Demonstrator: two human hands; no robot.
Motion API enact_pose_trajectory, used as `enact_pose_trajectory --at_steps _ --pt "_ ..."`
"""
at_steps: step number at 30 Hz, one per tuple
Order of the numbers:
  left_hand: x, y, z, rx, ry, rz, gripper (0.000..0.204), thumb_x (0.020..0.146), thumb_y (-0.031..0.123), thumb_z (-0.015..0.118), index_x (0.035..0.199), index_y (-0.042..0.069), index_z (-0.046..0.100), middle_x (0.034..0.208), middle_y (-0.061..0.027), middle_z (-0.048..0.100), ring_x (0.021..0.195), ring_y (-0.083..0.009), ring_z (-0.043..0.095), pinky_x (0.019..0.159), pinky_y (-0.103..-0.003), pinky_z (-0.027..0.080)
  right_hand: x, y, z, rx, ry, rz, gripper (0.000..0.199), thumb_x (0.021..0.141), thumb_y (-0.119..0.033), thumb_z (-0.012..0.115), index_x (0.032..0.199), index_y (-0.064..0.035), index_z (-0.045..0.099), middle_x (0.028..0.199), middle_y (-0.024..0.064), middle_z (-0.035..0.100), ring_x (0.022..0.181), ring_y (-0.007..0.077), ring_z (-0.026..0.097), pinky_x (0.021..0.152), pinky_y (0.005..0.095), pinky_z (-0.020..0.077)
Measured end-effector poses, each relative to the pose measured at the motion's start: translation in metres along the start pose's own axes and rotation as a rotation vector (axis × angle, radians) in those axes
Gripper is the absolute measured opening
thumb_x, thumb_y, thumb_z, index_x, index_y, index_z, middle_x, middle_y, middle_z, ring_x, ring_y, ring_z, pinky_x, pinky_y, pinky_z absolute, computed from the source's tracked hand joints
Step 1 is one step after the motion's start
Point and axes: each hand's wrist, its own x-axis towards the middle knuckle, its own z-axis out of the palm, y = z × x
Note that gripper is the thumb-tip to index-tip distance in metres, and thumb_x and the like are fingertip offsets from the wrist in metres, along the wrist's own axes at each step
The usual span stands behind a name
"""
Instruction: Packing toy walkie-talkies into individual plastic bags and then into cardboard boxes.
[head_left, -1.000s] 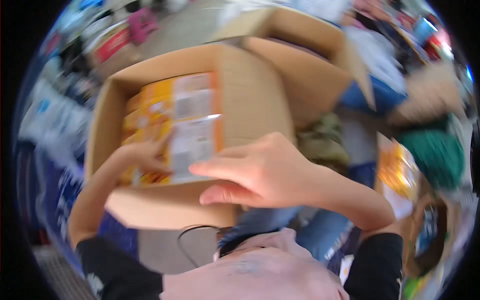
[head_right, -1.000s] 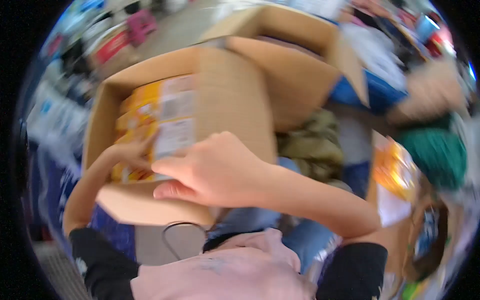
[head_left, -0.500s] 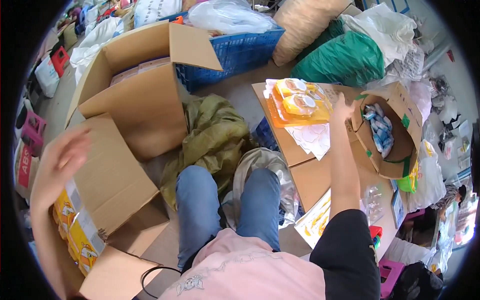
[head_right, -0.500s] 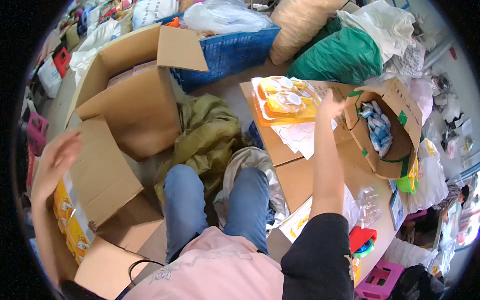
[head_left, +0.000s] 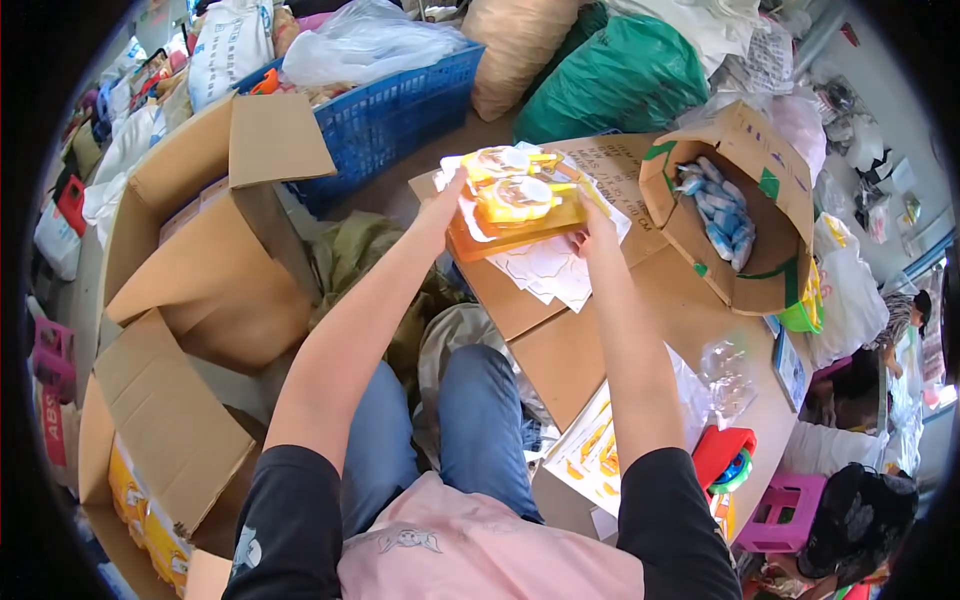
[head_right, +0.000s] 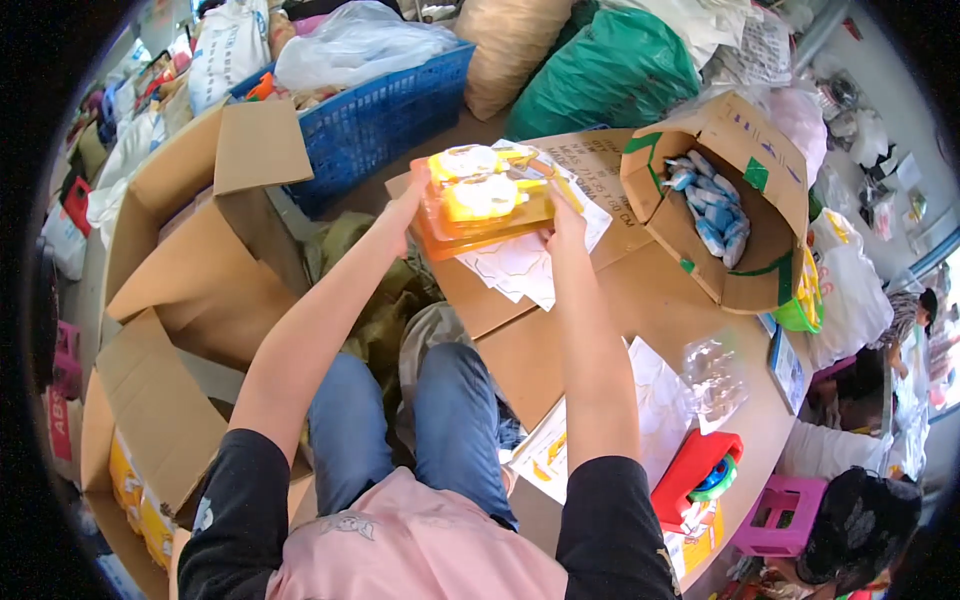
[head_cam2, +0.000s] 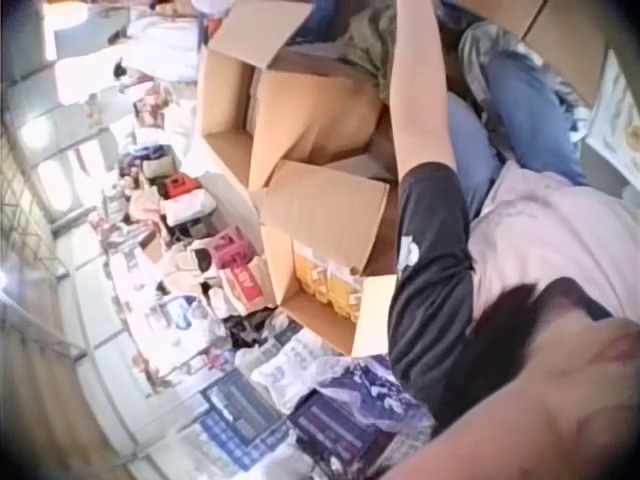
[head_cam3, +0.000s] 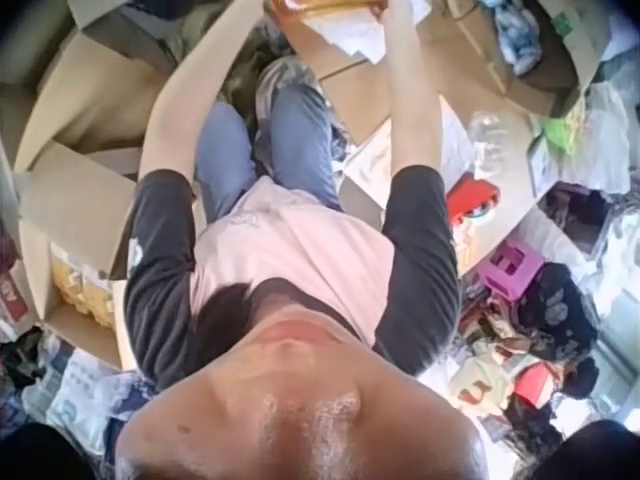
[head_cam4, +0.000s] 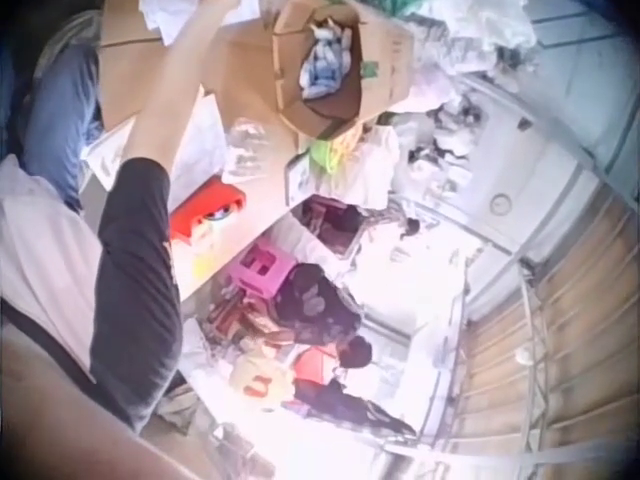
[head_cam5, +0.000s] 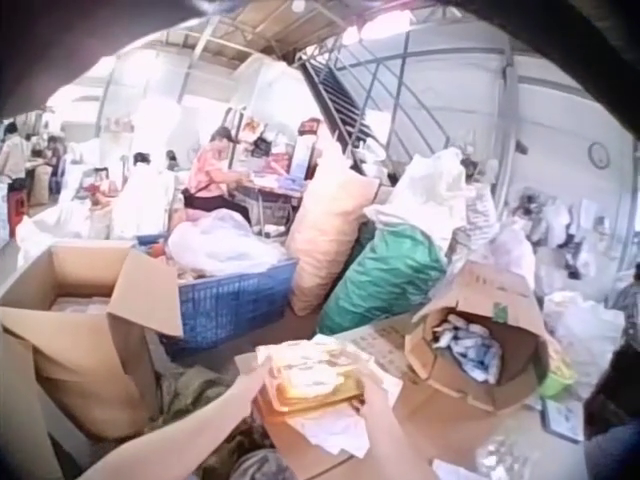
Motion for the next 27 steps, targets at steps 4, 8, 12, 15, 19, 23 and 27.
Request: enact_pose_trajectory --at_steps 4,8,12,15,19,23,27 --pt "-0.032 0.022 0.017 0.205 0.079 0.081 0.069 0.073 0.049 0.072 0.117 -0.001 0.054 0.117 -0.0140 0.057 0.107 -0.0249 0.055 0.091 -0.034 0.043 -0.009 0.006 0.016 -0.516 0.224 -0.424 0.051 0.071 -0.017 0.073 0.115 -0.0007 0.054 0.110 0.0096 0.059 0.098 0.0195 0.057 0.079 0.0291 0.0470" --pt "-0.015 0.012 0.011 0.071 0.019 0.109 0.070 0.076 0.045 0.071 0.123 0.001 0.043 0.120 -0.0133 0.053 0.104 -0.0239 0.056 0.088 -0.035 0.047 -0.027 0.001 0.034 -0.126 0.196 -0.567 0.057 0.068 -0.006 0.072 0.117 -0.0036 0.045 0.115 0.0150 0.054 0.100 0.0265 0.057 0.078 0.0393 0.0497" --pt "-0.013 0.018 0.017 -0.417 -0.003 0.159 0.054 0.088 0.026 0.060 0.121 0.007 0.022 0.110 -0.0118 0.051 0.099 -0.0206 0.057 0.079 -0.038 0.053 -0.038 -0.014 0.030 0.144 0.142 -0.602 0.056 0.074 0.000 0.065 0.119 -0.0155 0.035 0.117 0.0096 0.048 0.102 0.0264 0.055 0.066 0.0437 0.0561" --pt "-0.046 0.058 0.009 -0.401 -0.100 0.300 0.033 0.088 0.020 0.057 0.113 0.000 0.046 0.102 -0.0112 0.059 0.090 -0.0223 0.062 0.077 -0.037 0.053 -0.108 -0.035 0.048 0.345 -0.155 -0.502 0.046 0.078 -0.006 0.062 0.117 -0.0073 0.039 0.113 0.0113 0.052 0.097 0.0270 0.058 0.068 0.0423 0.0573" --pt "-0.100 0.167 -0.086 -0.213 -0.073 0.519 0.031 0.089 0.027 0.053 0.109 0.003 0.055 0.101 -0.0096 0.063 0.087 -0.0206 0.063 0.077 -0.036 0.053 -0.165 -0.065 0.051 -0.041 -0.571 -0.188 0.040 0.084 -0.022 0.060 0.117 -0.0039 0.047 0.103 0.0116 0.059 0.086 0.0304 0.066 0.061 0.0310 0.0578" --pt "-0.279 0.256 -0.184 0.157 0.211 0.401 0.039 0.090 0.033 0.049 0.114 0.002 0.053 0.106 -0.0114 0.063 0.088 -0.0199 0.064 0.081 -0.031 0.052 -0.207 -0.063 0.055 0.100 -0.752 -0.150 0.032 0.088 -0.023 0.059 0.111 -0.0006 0.054 0.093 0.0112 0.065 0.080 0.0181 0.066 0.070 0.0262 0.0558" --pt "-0.464 0.285 -0.273 0.421 0.626 0.473 0.047 0.092 0.042 0.046 0.123 0.007 0.048 0.112 -0.0100 0.061 0.093 -0.0171 0.063 0.083 -0.029 0.051 -0.201 -0.074 0.036 0.035 -0.771 -0.335 0.035 0.090 -0.022 0.057 0.118 -0.0019 0.054 0.104 0.0134 0.064 0.081 0.0147 0.067 0.059 0.0185 0.0557"
